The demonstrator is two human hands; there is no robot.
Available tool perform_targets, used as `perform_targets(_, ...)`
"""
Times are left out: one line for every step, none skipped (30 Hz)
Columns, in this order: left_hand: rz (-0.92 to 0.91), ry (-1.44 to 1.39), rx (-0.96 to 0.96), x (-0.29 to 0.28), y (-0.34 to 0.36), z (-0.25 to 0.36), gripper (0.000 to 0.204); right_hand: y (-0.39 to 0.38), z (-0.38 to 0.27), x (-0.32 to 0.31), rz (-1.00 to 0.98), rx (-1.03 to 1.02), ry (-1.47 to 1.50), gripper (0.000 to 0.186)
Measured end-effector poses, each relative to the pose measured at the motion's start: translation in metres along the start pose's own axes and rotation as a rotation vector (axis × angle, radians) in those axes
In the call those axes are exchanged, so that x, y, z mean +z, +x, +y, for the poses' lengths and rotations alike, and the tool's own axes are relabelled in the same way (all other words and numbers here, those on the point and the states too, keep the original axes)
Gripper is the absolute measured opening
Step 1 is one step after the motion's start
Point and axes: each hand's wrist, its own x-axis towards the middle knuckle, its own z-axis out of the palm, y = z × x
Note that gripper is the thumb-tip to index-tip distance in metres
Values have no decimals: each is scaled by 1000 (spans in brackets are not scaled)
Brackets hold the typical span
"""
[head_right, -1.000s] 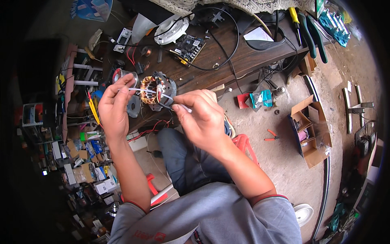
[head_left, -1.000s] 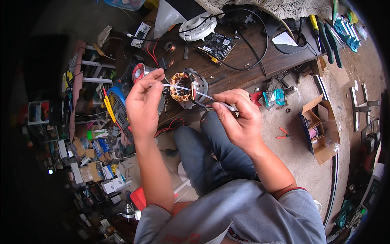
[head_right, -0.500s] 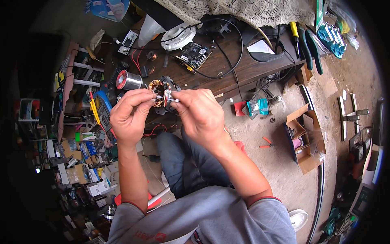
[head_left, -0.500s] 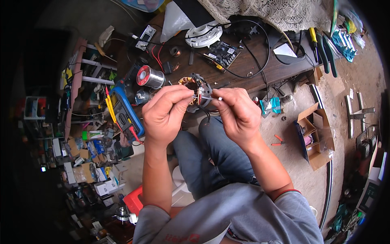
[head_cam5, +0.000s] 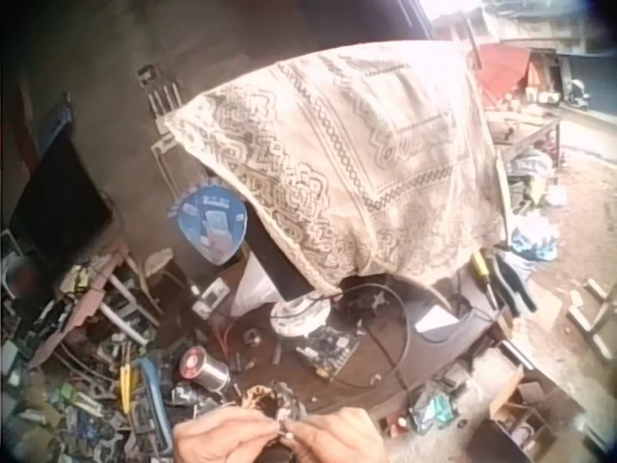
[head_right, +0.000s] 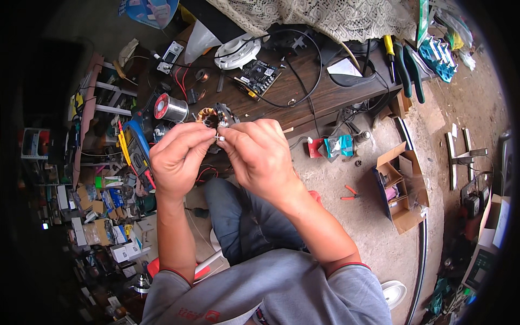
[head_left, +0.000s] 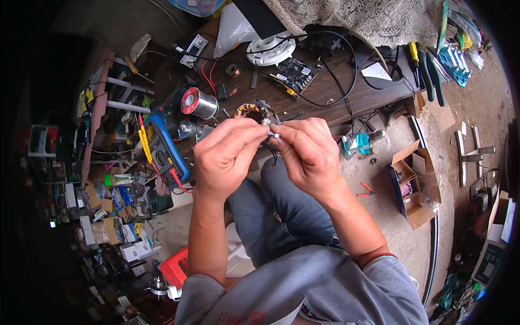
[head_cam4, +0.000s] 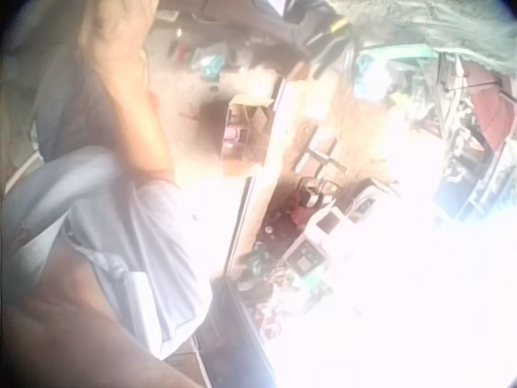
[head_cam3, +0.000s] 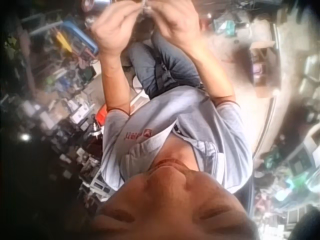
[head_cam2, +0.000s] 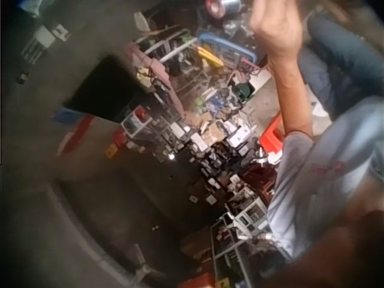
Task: The person sits at a workbench and repairs a small electric motor. They strip wire ends, connect wires to the motor's coil, and secure the connections with heat shrink tubing using a lighter. The person then reassembles the motor housing.
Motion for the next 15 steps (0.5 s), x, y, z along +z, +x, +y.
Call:
perform_targets(-1, -2, -3, 0, 0, 0, 18, 0, 0, 0, 1, 2, 2, 22)
perform_targets(-2, -3, -6, 0, 1, 1, 19, 1, 0, -1, 2, 4, 4, 22)
perform_targets(-3, -4, -9, 0, 1, 2, 19, 1, -1, -1, 2, 5, 7, 22)
perform_targets(-4, -5, -2, 0, 1, 2, 19, 1, 0, 0, 2, 1, 7, 21)
perform_targets(-5, -6, 4, -1, 1, 2, 20, 1, 1, 1, 2, -4, 7, 19)
perform_targets(-5, -7, 11, -1, 1, 2, 20, 0, 1, 2, 2, -8, 7, 18)
perform_targets(-10, -3, 19, -1, 1, 2, 20, 1, 1, 1, -19, -8, 4, 17)
perform_targets(-15, 2, 28, -1, 2, 2, 20, 2, 1, 0, -40, -8, 1, 17)
perform_targets(-19, 5, 36, -1, 3, 2, 20, 3, 1, -1, -63, -8, -3, 17)
perform_targets(-35, -7, 23, -2, 3, 1, 20, 4, 0, -3, -80, -2, 6, 17)
perform_targets(-51, -19, 9, -3, 3, -1, 20, 7, 0, -6, -97, 5, 16, 16)
perform_targets(-66, -29, -4, -4, 3, -2, 20, 8, -1, -7, -115, 9, 26, 16)
perform_targets(-63, -33, -2, -4, 4, -2, 20, 9, -1, -7, -114, 48, 82, 16)
perform_targets(-61, -37, 0, -4, 5, -1, 20, 9, -1, -6, -114, 86, 138, 15)
perform_targets(-59, -44, -3, -4, 4, -1, 19, 8, -1, -6, -118, 128, 194, 15)
